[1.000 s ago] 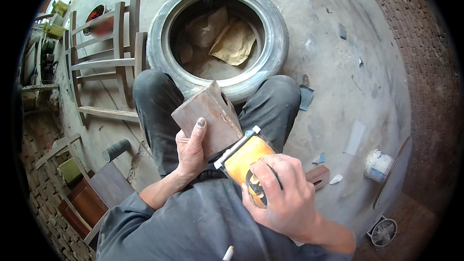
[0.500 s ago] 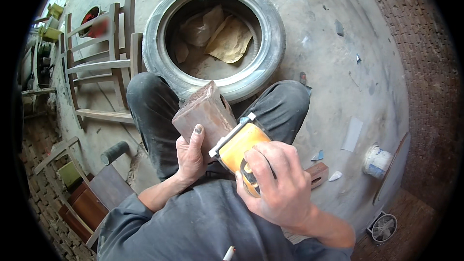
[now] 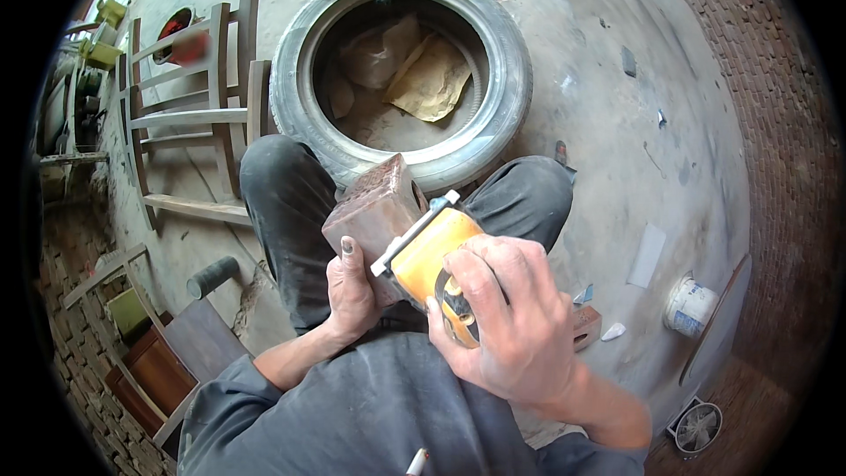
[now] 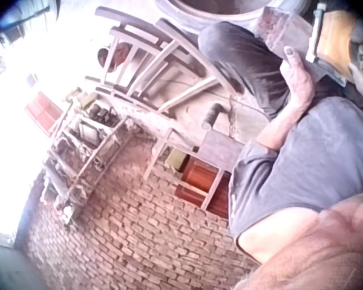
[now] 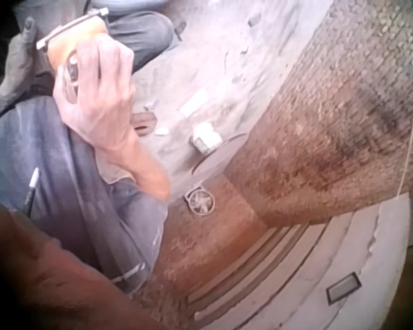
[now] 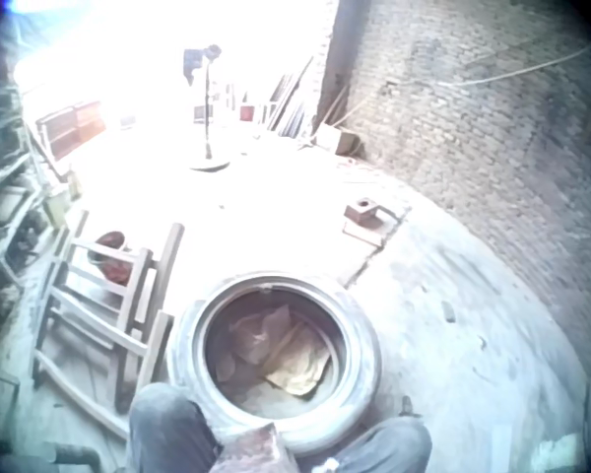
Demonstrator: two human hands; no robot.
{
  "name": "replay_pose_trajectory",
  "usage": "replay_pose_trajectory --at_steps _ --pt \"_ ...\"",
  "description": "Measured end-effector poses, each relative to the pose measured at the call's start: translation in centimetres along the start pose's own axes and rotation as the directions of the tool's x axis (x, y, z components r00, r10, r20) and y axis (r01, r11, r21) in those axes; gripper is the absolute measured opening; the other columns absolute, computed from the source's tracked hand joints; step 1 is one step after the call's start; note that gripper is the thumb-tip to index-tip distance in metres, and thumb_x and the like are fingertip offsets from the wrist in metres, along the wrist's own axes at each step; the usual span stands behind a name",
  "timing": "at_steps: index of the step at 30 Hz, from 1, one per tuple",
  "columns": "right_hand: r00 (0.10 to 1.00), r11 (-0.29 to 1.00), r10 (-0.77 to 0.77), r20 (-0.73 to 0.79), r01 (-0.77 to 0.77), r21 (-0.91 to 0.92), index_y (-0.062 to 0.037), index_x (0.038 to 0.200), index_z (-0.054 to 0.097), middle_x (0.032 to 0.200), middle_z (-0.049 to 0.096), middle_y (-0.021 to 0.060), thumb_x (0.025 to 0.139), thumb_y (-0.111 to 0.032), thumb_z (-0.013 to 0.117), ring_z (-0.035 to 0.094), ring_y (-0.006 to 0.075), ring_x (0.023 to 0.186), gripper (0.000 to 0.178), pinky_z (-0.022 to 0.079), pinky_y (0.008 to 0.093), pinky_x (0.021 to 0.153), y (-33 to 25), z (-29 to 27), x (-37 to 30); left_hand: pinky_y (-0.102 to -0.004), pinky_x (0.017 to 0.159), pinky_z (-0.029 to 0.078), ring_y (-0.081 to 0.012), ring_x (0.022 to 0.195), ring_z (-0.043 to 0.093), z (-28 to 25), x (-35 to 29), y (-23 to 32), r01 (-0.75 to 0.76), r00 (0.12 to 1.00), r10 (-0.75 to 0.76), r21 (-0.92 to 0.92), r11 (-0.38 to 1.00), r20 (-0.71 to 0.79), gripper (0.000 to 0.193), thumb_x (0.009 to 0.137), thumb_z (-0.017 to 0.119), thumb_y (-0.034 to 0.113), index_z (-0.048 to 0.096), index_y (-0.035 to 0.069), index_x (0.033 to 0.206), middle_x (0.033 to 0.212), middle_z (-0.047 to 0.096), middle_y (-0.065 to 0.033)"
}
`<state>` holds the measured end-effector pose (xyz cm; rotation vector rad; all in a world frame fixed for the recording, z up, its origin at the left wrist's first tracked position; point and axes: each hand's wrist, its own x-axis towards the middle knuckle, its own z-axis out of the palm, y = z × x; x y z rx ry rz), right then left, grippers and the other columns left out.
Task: The person carves a decorative pattern into a rectangular wooden block using a small chisel. They then use a handheld electric sander to smooth the carved surface and edges of the block.
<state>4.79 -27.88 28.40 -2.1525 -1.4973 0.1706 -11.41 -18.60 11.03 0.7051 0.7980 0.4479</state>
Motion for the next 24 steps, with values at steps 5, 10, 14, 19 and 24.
replay_pose_trajectory --at_steps 5,10,14,19,24 --pt "0.999 1.000 0.012 0.034 -0.013 0.018 -0.0034 0.117 0.065 0.111 0.063 0.0128 0.068 -0.007 0.085 0.065 0.0339 0.098 0.053 0.058 0.0418 0.082 0.0 -0.3 -0.3 -0.0324 0.090 0.058 -0.0171 0.104 0.072 0.2 0.3 0.3 -0.009 1.000 0.008 0.016 1.000 0.024 0.069 0.109 0.048 0.060 0.061 -0.004 0.132 0.119 0.073 -0.0114" --pt "0.995 0.998 0.065 0.081 -0.066 0.014 -0.0029 0.117 0.064 0.112 0.063 0.0138 0.069 -0.007 0.085 0.064 0.0345 0.098 0.053 0.057 0.0427 0.083 -0.3 -1.0 -3.1 -0.0326 0.094 0.056 -0.0164 0.106 0.070 0.0 0.2 -0.1 -0.008 1.000 0.008 0.003 1.000 0.009 0.067 0.109 0.050 0.058 0.059 -0.004 0.133 0.123 0.071 -0.0117" --pt "0.996 0.997 0.075 0.056 -0.076 0.019 -0.0031 0.118 0.063 0.112 0.064 0.0147 0.069 -0.007 0.085 0.064 0.0349 0.098 0.053 0.057 0.0430 0.082 -0.2 -0.8 -2.7 -0.0294 0.091 0.052 -0.0116 0.101 0.064 -0.1 0.0 -0.5 -0.028 1.000 0.028 0.034 0.999 -0.010 0.063 0.110 0.052 0.054 0.064 -0.005 0.127 0.117 0.070 -0.0071" --pt "1.000 0.999 -0.014 0.008 0.014 0.046 -0.0021 0.118 0.063 0.112 0.064 0.0165 0.072 -0.008 0.083 0.065 0.0359 0.098 0.051 0.056 0.0431 0.083 0.6 -0.1 1.3 -0.0299 0.095 0.053 -0.0125 0.108 0.065 0.3 0.0 0.3 -0.021 0.999 0.022 -0.027 0.999 0.029 0.059 0.112 0.051 0.049 0.064 -0.006 0.130 0.121 0.071 -0.0079" --pt "0.995 0.995 -0.094 -0.020 0.094 0.026 -0.0024 0.120 0.062 0.111 0.063 0.0158 0.073 -0.009 0.083 0.064 0.0359 0.097 0.051 0.056 0.0430 0.082 1.0 0.3 4.1 -0.0349 0.106 0.053 -0.0175 0.120 0.066 1.3 0.0 1.6 -0.063 0.992 0.073 -0.094 0.994 0.107 0.059 0.113 0.049 0.044 0.055 -0.007 0.143 0.134 0.067 -0.0131"
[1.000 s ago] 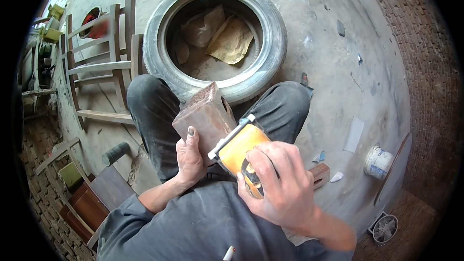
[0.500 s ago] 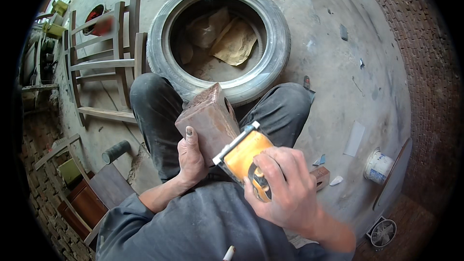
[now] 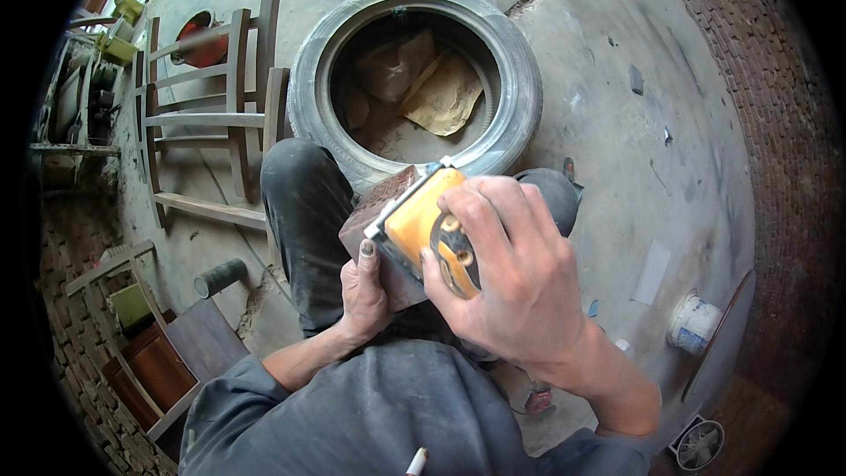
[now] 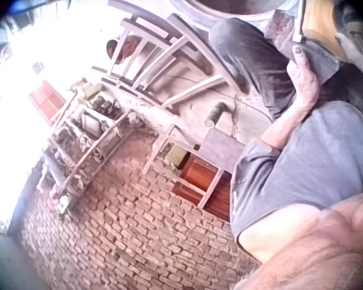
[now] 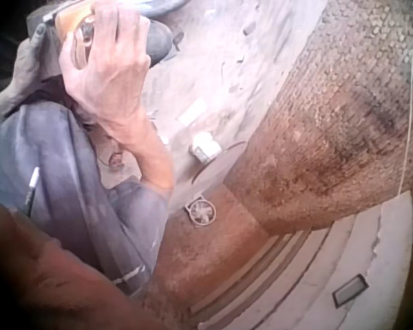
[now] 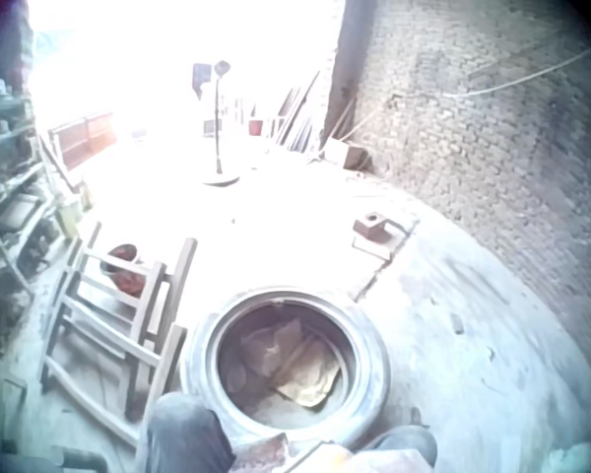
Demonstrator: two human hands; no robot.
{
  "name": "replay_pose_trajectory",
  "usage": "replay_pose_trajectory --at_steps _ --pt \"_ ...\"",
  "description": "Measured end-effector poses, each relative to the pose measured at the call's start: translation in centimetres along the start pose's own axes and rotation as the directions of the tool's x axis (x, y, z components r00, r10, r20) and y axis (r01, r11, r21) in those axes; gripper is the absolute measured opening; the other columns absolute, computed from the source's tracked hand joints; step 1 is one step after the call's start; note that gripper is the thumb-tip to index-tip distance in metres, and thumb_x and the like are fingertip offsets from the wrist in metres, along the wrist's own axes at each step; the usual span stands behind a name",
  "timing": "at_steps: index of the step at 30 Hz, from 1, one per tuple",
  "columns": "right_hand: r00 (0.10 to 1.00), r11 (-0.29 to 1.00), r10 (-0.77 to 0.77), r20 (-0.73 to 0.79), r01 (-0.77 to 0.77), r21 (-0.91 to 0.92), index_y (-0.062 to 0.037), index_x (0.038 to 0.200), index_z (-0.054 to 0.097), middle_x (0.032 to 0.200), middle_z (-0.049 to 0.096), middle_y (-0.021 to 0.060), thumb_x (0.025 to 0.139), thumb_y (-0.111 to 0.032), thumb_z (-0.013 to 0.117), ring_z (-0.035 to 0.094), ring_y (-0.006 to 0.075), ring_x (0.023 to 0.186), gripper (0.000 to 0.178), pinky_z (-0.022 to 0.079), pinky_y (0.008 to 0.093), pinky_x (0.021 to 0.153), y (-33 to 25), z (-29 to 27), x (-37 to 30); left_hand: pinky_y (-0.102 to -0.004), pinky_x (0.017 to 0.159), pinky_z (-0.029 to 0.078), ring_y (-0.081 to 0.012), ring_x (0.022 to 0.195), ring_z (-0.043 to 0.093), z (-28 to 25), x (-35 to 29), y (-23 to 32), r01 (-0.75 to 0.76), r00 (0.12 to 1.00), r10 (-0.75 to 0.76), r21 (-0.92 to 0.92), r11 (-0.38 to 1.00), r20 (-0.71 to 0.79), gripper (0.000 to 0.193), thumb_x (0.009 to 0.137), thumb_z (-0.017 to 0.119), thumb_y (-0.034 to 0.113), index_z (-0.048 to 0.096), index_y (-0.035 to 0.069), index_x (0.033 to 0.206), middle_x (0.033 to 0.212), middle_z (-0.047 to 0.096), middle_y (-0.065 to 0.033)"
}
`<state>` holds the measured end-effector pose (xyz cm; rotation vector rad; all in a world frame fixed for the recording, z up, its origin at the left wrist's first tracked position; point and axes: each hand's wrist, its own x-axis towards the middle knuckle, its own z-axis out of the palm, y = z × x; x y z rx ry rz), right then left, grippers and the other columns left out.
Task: The person carves a decorative pattern into a rectangular wooden block using a small chisel. They then use a handheld electric sander to smooth the carved surface and edges of the block.
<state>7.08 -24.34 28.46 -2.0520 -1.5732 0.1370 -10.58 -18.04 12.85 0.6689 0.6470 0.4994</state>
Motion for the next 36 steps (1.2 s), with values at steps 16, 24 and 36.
replay_pose_trajectory --at_steps 16,24,36 --pt "0.993 0.982 -0.092 0.081 0.103 -0.155 -0.0070 0.116 0.065 0.113 0.064 0.0103 0.072 -0.012 0.083 0.065 0.0290 0.099 0.048 0.057 0.0373 0.067 -0.7 -0.4 0.8 -0.0246 0.060 0.033 -0.0046 0.072 0.037 -1.3 0.7 -2.5 -0.076 0.992 0.100 0.266 0.961 -0.080 0.063 0.111 0.042 0.060 0.053 0.006 0.081 0.075 0.046 0.0076" --pt "0.987 0.977 -0.148 0.066 0.156 -0.143 -0.0062 0.114 0.064 0.110 0.065 0.0093 0.071 -0.012 0.083 0.065 0.0297 0.097 0.047 0.057 0.0374 0.067 -0.5 -0.8 2.5 -0.0255 0.063 0.039 -0.0047 0.074 0.042 -1.0 1.1 -0.4 -0.045 0.997 0.062 0.343 0.938 -0.039 0.062 0.111 0.044 0.058 0.063 0.002 0.092 0.078 0.053 0.0062" --pt "0.990 0.987 0.039 0.133 -0.018 -0.158 -0.0083 0.112 0.067 0.109 0.066 0.0068 0.070 -0.013 0.086 0.067 0.0289 0.099 0.046 0.058 0.0366 0.071 -2.6 -2.3 -5.5 -0.0248 0.078 0.055 -0.0075 0.089 0.065 1.4 2.4 1.9 0.072 0.994 -0.063 0.102 0.992 -0.089 0.039 0.109 0.065 0.033 0.072 -0.005 0.115 0.105 0.074 -0.0044"
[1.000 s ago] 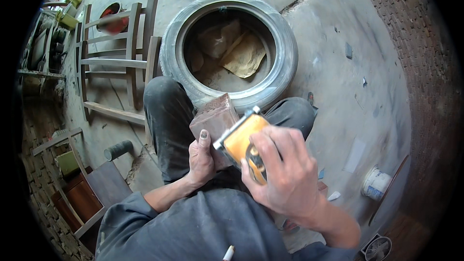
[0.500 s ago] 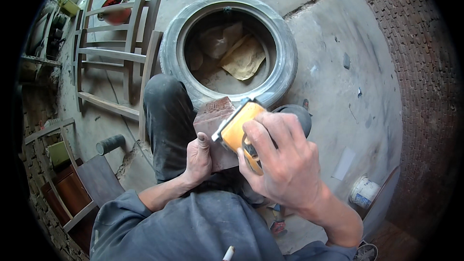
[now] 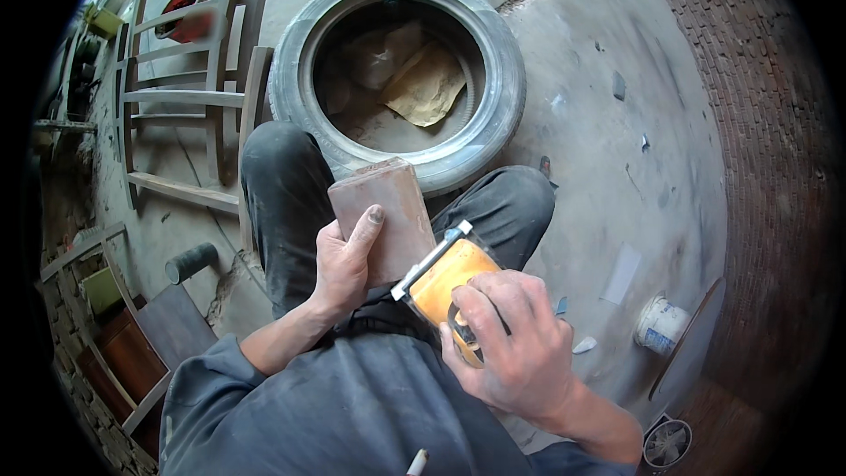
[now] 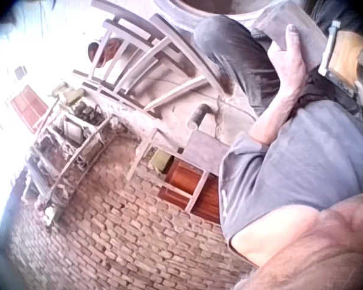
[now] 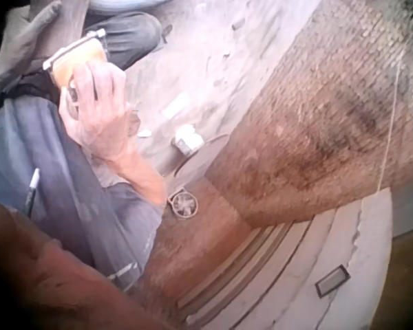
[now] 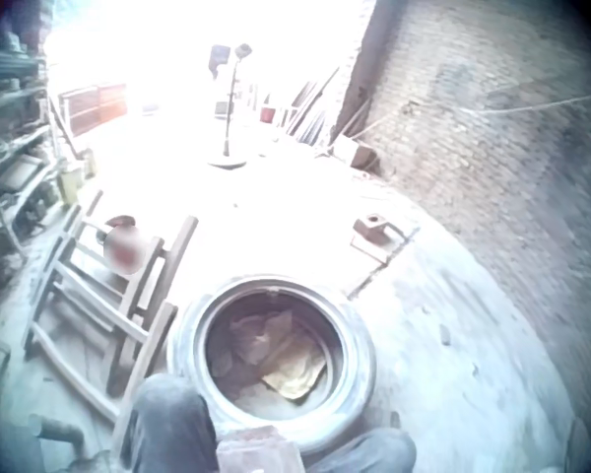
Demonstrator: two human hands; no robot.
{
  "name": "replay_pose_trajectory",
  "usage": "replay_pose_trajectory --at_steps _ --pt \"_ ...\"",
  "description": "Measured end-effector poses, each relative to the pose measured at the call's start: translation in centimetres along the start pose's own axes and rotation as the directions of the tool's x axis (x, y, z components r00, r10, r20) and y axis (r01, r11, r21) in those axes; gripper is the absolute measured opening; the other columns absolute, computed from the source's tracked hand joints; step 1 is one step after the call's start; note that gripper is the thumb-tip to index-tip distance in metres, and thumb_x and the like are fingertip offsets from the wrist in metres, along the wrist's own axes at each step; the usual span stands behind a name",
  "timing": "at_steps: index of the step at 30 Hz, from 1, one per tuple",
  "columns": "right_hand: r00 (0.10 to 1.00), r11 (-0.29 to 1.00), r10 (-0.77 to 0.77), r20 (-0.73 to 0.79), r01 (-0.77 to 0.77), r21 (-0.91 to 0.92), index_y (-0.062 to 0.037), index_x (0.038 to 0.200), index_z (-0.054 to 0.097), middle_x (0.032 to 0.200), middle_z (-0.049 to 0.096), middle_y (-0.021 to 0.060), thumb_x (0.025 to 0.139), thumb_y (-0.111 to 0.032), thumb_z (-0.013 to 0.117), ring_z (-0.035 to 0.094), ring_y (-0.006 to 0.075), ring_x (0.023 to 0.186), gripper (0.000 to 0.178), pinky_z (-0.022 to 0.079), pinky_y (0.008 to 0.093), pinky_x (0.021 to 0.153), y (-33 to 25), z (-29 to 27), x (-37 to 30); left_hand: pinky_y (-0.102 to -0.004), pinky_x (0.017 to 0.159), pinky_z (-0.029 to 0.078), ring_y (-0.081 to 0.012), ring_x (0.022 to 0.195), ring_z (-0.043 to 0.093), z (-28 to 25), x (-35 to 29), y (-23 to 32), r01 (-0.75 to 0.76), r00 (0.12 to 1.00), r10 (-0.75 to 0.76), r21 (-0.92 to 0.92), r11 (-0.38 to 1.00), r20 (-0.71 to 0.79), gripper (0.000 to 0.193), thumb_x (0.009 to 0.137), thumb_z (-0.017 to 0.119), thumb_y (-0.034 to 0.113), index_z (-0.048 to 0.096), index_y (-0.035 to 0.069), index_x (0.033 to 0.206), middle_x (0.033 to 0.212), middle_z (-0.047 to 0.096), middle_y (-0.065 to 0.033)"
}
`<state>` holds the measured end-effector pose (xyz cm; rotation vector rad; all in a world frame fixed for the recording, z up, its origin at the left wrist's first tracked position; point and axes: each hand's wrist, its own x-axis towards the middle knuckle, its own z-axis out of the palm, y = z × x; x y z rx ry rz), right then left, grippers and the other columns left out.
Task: The person carves a decorative pattern into a rectangular wooden block using a small chisel. They then use a handheld electric sander to smooth the carved surface and edges of the block.
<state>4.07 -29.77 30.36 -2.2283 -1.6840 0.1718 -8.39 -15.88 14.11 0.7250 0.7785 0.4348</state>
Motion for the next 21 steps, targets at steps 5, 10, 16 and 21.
replay_pose_trajectory --at_steps 5,10,16,21 --pt "0.998 1.000 0.027 -0.049 -0.028 -0.013 -0.0080 0.113 0.067 0.111 0.066 0.0079 0.069 -0.014 0.087 0.067 0.0291 0.099 0.048 0.058 0.0364 0.071 0.1 0.6 -0.4 -0.0272 0.083 0.056 -0.0090 0.092 0.067 -0.4 0.0 -0.6 -0.010 1.000 0.010 0.032 0.999 0.026 0.036 0.108 0.065 0.030 0.072 -0.004 0.120 0.107 0.075 -0.0050" --pt "0.998 1.000 0.007 -0.055 -0.008 -0.002 -0.0071 0.114 0.067 0.111 0.065 0.0088 0.071 -0.014 0.086 0.067 0.0302 0.099 0.048 0.058 0.0364 0.070 0.3 1.0 0.9 -0.0284 0.079 0.058 -0.0107 0.086 0.070 -0.1 -0.2 0.1 0.026 0.999 -0.031 0.093 0.995 0.045 0.040 0.109 0.063 0.034 0.071 -0.004 0.115 0.100 0.075 -0.0068" --pt "0.992 0.992 -0.107 0.062 0.111 -0.064 -0.0065 0.113 0.068 0.111 0.065 0.0092 0.070 -0.014 0.086 0.066 0.0309 0.098 0.047 0.058 0.0377 0.071 1.1 0.7 0.3 -0.0261 0.073 0.055 -0.0086 0.083 0.068 0.6 0.0 0.3 0.022 0.999 -0.023 0.031 0.999 0.023 0.039 0.108 0.064 0.035 0.072 -0.003 0.112 0.098 0.075 -0.0052" --pt "0.999 0.999 -0.028 -0.017 0.027 -0.019 -0.0072 0.112 0.068 0.110 0.065 0.0083 0.070 -0.014 0.085 0.066 0.0300 0.098 0.046 0.058 0.0370 0.068 0.3 1.1 1.8 -0.0253 0.073 0.054 -0.0077 0.083 0.067 0.8 -0.2 0.9 0.082 0.996 -0.083 0.005 0.997 0.044 0.038 0.108 0.064 0.034 0.073 -0.003 0.112 0.099 0.075 -0.0046"
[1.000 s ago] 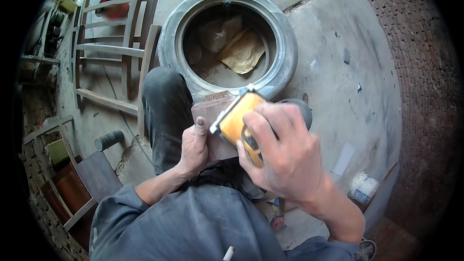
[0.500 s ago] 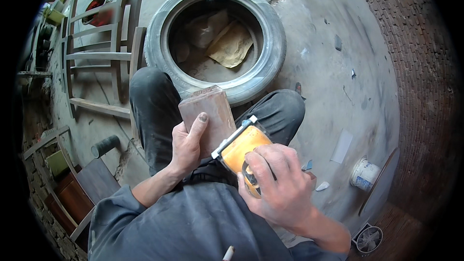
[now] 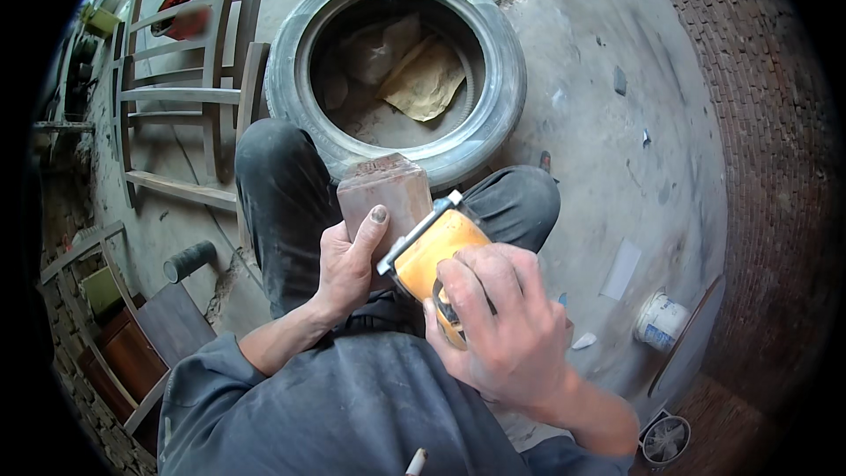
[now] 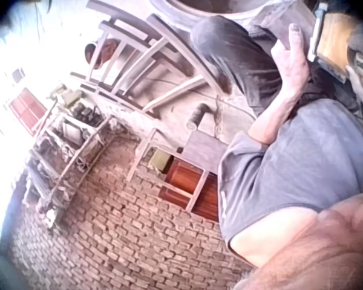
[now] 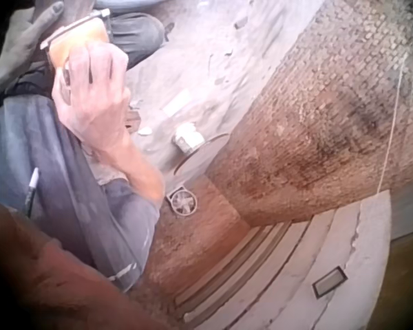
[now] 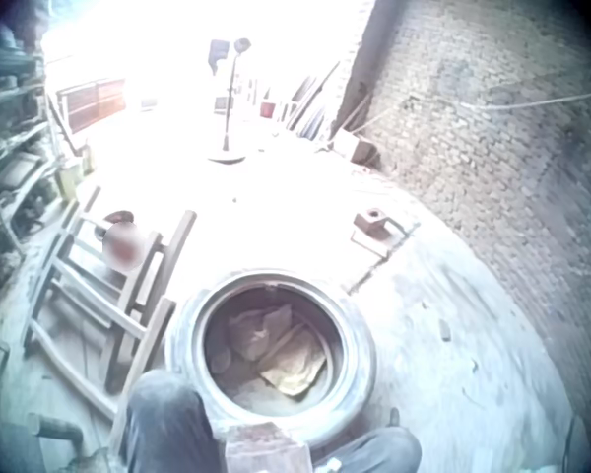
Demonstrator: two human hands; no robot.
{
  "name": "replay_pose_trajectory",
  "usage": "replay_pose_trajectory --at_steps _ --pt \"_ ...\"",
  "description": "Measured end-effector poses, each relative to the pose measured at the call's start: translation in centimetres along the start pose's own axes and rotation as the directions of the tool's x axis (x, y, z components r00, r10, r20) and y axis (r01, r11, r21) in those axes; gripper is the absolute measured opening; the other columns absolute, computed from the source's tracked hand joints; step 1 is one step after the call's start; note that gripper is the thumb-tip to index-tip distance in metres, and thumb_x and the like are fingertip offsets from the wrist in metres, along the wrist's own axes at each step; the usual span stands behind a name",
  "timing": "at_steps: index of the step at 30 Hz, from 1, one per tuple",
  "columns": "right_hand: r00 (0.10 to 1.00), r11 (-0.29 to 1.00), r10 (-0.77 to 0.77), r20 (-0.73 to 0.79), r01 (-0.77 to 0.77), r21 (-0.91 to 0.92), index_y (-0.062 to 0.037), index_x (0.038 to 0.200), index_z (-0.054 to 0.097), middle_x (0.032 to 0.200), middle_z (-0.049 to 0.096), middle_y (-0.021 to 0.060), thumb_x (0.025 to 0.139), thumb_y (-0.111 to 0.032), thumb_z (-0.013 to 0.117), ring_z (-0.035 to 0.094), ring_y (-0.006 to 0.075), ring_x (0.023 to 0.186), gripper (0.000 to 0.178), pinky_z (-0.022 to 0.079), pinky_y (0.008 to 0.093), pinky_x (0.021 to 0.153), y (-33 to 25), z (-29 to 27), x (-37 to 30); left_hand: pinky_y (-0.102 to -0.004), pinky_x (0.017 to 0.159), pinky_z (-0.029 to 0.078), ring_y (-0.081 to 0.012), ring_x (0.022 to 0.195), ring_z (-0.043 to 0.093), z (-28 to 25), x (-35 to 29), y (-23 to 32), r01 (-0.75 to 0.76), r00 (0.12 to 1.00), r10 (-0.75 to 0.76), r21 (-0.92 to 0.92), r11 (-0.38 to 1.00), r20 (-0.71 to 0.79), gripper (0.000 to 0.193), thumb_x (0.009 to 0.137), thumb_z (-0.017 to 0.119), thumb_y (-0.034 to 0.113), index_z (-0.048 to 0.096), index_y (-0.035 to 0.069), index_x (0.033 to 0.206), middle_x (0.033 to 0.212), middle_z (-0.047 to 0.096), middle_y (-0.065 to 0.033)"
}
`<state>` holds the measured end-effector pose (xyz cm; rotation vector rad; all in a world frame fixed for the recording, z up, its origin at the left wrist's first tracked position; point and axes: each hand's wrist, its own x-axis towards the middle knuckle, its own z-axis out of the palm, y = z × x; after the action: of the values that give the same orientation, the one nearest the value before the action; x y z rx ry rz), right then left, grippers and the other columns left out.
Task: The person carves a decorative pattern into a rectangular wooden block using a small chisel. They then use a handheld electric sander to smooth the carved surface and edges of the block.
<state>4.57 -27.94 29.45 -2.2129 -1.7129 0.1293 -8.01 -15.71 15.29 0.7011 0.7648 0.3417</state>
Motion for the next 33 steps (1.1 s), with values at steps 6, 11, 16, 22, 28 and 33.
replay_pose_trajectory --at_steps 6,11,16,22,28,33 --pt "1.000 0.999 0.029 0.008 -0.029 -0.016 -0.0082 0.110 0.068 0.108 0.065 0.0073 0.069 -0.014 0.086 0.066 0.0295 0.096 0.044 0.057 0.0362 0.065 -0.1 1.2 -0.7 -0.0247 0.074 0.053 -0.0068 0.084 0.066 -0.1 0.4 -0.3 -0.060 0.998 0.060 0.057 0.997 0.002 0.037 0.108 0.064 0.033 0.073 -0.003 0.112 0.098 0.074 -0.0035" --pt "1.000 1.000 0.004 0.015 -0.004 -0.007 -0.0089 0.110 0.069 0.109 0.065 0.0067 0.069 -0.015 0.086 0.067 0.0290 0.096 0.045 0.057 0.0359 0.064 0.0 0.2 0.2 -0.0260 0.080 0.055 -0.0075 0.090 0.066 -0.7 0.5 -0.7 -0.039 0.999 0.038 0.078 0.996 0.020 0.042 0.109 0.063 0.036 0.072 -0.004 0.119 0.103 0.076 -0.0052" --pt "1.000 1.000 -0.002 0.022 0.003 -0.021 -0.0092 0.110 0.069 0.111 0.065 0.0066 0.069 -0.015 0.086 0.067 0.0286 0.097 0.045 0.058 0.0349 0.065 -0.5 0.4 0.5 -0.0261 0.081 0.054 -0.0074 0.091 0.065 -0.7 0.5 -0.6 -0.083 0.996 0.081 0.109 0.991 0.023 0.042 0.109 0.063 0.036 0.072 -0.004 0.119 0.104 0.075 -0.0040" --pt "0.998 1.000 -0.028 0.061 0.029 -0.010 -0.0086 0.114 0.066 0.113 0.065 0.0084 0.069 -0.013 0.086 0.066 0.0290 0.098 0.049 0.058 0.0374 0.070 -0.7 0.3 0.3 -0.0248 0.079 0.053 -0.0063 0.090 0.064 -0.6 0.4 -0.2 -0.050 0.998 0.048 0.067 0.996 0.030 0.040 0.109 0.063 0.034 0.072 -0.003 0.117 0.102 0.074 -0.0029" --pt "0.997 1.000 -0.013 0.072 0.015 -0.026 -0.0094 0.113 0.068 0.113 0.066 0.0067 0.070 -0.016 0.085 0.067 0.0267 0.099 0.047 0.058 0.0342 0.065 -0.8 0.0 0.0 -0.0248 0.081 0.053 -0.0063 0.091 0.064 -1.0 0.6 -0.7 -0.027 0.998 0.026 0.018 0.999 0.062 0.039 0.110 0.061 0.034 0.072 -0.002 0.120 0.105 0.074 -0.0033" --pt "0.912 0.833 -0.245 0.328 0.371 -0.410 -0.0074 0.118 0.064 0.112 0.064 0.0092 0.070 -0.009 0.085 0.065 0.0315 0.099 0.053 0.058 0.0391 0.074 -0.4 0.2 -1.1 -0.0241 0.079 0.053 -0.0057 0.090 0.064 -0.6 0.5 -0.2 -0.032 0.997 0.033 -0.030 0.999 0.063 0.038 0.110 0.061 0.032 0.072 -0.003 0.119 0.103 0.074 -0.0025"
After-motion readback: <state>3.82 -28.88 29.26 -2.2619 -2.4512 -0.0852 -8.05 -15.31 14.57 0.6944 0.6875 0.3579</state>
